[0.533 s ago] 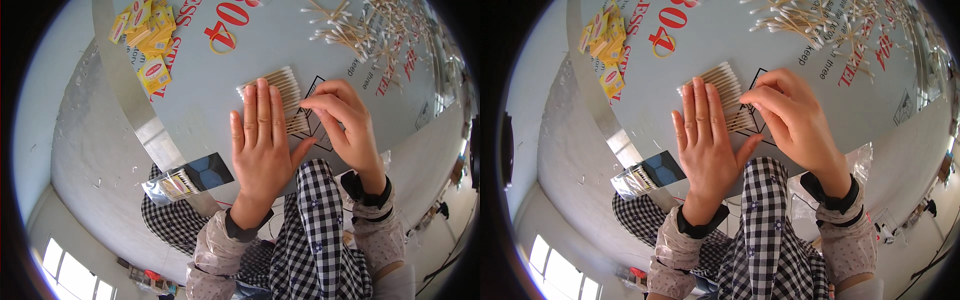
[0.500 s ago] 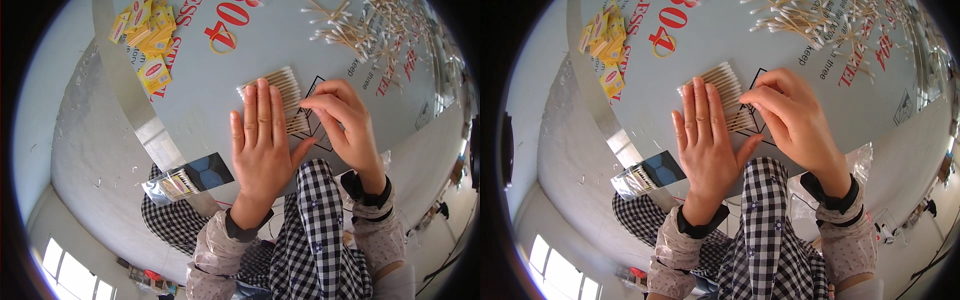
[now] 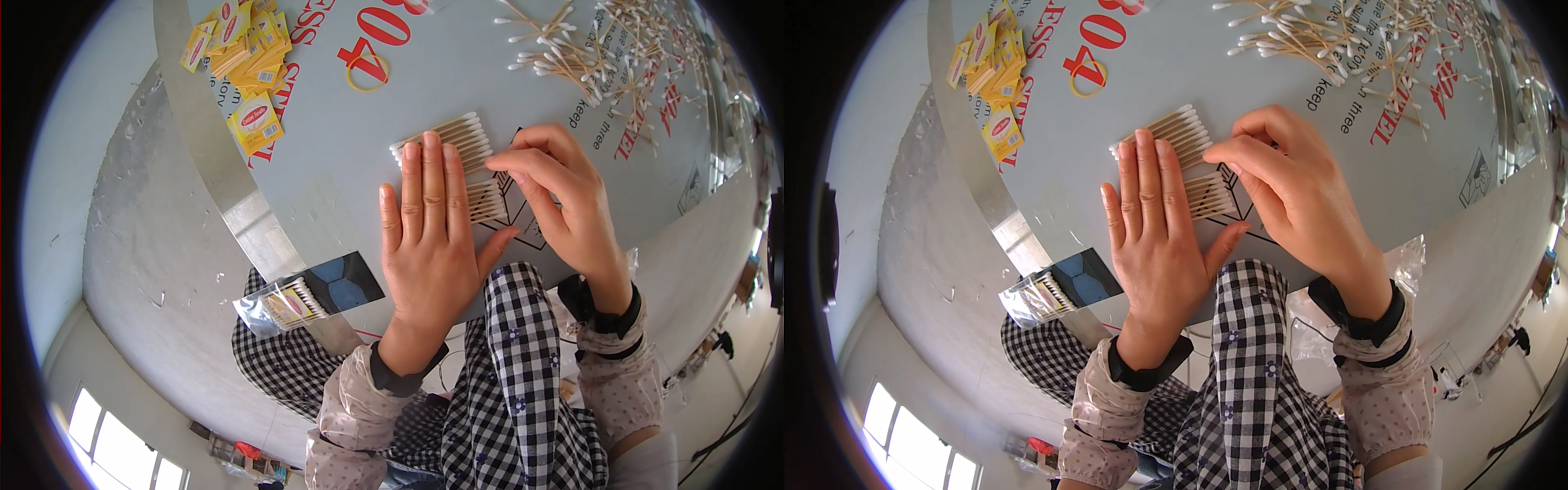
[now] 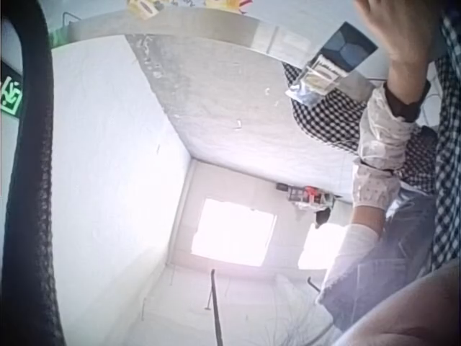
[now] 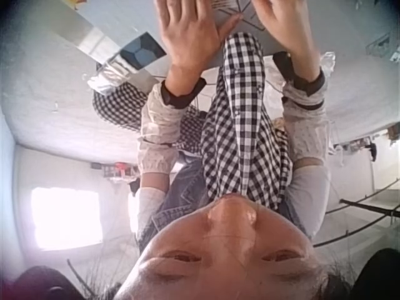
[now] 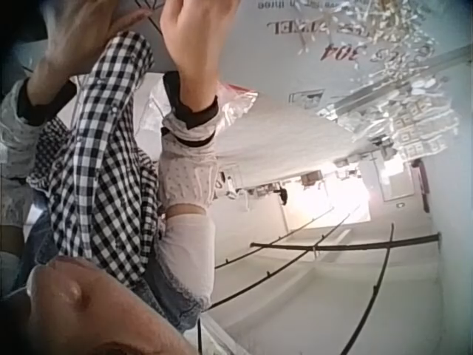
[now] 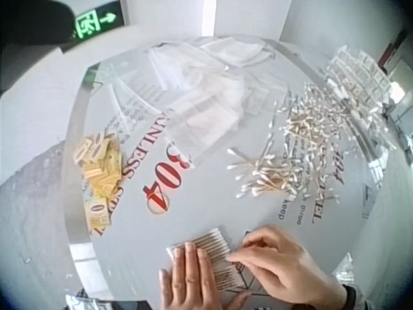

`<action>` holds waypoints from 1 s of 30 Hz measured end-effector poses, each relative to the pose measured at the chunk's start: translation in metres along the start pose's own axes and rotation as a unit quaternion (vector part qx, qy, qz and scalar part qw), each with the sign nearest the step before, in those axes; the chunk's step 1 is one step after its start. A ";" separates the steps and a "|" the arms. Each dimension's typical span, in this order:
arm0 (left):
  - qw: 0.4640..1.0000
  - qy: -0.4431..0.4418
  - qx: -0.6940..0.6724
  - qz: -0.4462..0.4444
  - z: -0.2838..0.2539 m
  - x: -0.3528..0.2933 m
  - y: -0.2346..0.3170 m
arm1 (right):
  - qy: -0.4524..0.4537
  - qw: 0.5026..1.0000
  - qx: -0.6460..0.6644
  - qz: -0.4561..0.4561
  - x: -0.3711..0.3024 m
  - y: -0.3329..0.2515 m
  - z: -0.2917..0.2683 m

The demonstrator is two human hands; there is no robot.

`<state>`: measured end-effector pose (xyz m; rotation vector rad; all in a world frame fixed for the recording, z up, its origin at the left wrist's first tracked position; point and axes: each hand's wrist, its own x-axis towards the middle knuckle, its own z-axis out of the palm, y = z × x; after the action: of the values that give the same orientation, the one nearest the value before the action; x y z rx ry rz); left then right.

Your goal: Manually organizing cotton swabs into neat rows and placing them into plastic packaging.

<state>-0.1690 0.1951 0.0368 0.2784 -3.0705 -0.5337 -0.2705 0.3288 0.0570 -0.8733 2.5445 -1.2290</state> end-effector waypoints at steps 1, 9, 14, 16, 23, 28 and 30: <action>1.000 0.000 -0.002 -0.001 0.001 0.000 0.000 | -0.007 1.000 -0.007 -0.003 0.000 0.001 0.000; 1.000 -0.004 -0.007 -0.001 0.001 -0.002 0.001 | -0.026 0.999 0.036 0.009 0.001 0.001 -0.006; 1.000 -0.005 -0.006 0.007 0.002 -0.002 -0.001 | -0.003 1.000 -0.015 -0.010 0.007 0.001 0.000; 1.000 -0.007 -0.004 0.014 0.002 -0.002 -0.002 | -0.014 0.999 -0.028 -0.016 0.007 0.002 -0.001; 1.000 -0.007 -0.009 0.016 0.003 -0.002 -0.002 | -0.004 0.999 0.030 0.019 0.010 -0.002 -0.003; 1.000 -0.002 -0.015 0.014 0.003 -0.003 -0.003 | -0.010 0.999 -0.025 -0.023 0.013 0.002 -0.003; 1.000 -0.005 -0.029 0.010 0.003 -0.004 -0.003 | -0.018 0.999 -0.037 -0.033 0.015 0.003 -0.003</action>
<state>-0.1646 0.1943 0.0334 0.2435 -3.0573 -0.6245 -0.2850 0.3238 0.0584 -0.9949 2.5654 -1.1327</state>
